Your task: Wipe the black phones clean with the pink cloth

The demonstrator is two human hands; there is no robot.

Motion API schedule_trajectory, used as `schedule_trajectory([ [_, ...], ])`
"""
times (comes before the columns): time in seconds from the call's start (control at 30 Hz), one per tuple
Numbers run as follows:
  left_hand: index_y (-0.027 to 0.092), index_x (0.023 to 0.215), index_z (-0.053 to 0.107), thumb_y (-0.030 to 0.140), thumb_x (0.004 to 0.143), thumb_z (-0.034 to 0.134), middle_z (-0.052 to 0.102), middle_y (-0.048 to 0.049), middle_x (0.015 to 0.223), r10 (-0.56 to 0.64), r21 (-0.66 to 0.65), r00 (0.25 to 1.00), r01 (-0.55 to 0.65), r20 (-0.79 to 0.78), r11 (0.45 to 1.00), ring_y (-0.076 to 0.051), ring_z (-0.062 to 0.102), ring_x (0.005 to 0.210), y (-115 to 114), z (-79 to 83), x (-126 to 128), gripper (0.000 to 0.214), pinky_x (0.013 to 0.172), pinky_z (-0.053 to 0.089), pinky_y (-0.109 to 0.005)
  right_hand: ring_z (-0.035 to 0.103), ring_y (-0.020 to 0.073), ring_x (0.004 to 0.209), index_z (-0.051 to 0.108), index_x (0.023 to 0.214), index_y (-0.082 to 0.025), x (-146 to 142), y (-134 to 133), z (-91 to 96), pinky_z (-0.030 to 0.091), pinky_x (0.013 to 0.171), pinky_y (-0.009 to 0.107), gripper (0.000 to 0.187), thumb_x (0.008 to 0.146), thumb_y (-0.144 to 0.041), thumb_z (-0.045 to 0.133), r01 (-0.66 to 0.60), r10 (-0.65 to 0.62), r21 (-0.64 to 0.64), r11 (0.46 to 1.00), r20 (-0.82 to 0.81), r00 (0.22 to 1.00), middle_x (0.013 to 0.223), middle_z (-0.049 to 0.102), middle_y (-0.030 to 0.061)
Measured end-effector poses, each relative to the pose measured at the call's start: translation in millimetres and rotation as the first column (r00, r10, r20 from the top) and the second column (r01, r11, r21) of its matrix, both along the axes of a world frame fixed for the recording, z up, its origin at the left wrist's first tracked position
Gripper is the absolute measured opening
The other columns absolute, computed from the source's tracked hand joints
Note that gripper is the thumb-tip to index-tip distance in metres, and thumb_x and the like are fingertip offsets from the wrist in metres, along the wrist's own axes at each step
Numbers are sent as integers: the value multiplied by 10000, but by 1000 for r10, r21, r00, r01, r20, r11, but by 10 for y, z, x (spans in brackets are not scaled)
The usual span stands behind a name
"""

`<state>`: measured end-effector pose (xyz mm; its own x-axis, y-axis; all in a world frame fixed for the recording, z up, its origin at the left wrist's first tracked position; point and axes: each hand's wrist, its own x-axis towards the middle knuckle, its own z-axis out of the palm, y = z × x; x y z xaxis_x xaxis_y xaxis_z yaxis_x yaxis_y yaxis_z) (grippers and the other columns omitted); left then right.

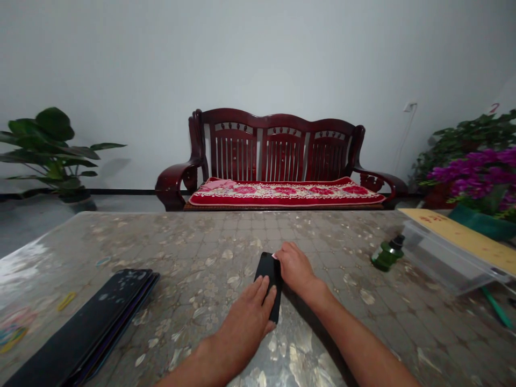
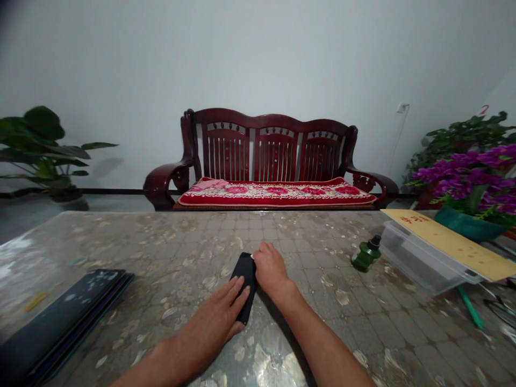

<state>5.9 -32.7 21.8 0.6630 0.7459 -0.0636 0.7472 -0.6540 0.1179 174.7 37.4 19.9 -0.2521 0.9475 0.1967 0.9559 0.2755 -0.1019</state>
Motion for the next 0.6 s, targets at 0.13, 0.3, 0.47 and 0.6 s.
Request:
schedule_trajectory([
  [0.13,122,1423,518,303,849,748,425,-216,1517,12,35,1000,-13,26,999,-355,412,1406,0,-99,17,644,1141,399,-484,590,234,1009,764,985,-154,-161,87,29,452,864,296,317,954,-99,453,-49,50,-42,998,24,998,1018,685,123],
  [0.3,131,1421,523,353,839,758,458,-211,1503,11,54,998,-15,66,998,-357,443,1389,13,-178,5,666,1133,408,-485,576,225,1036,758,1006,-163,-231,133,29,441,888,286,323,940,-84,452,-121,123,-65,990,22,992,1043,680,118],
  [0.47,103,1419,522,369,837,758,451,-235,1498,8,50,997,-12,79,999,-359,434,1395,18,-199,2,682,1139,399,-481,574,238,1035,763,967,-151,-140,140,23,438,890,297,320,954,-105,447,12,-11,-58,998,24,1000,1035,671,133],
  [0.6,101,1411,530,413,857,729,448,-234,1498,24,42,996,-27,80,999,-359,435,1394,9,-181,29,666,1139,394,-491,568,224,1057,754,1044,-173,-141,96,19,434,901,282,337,975,-121,429,-73,73,-58,996,0,997,1046,672,111],
])
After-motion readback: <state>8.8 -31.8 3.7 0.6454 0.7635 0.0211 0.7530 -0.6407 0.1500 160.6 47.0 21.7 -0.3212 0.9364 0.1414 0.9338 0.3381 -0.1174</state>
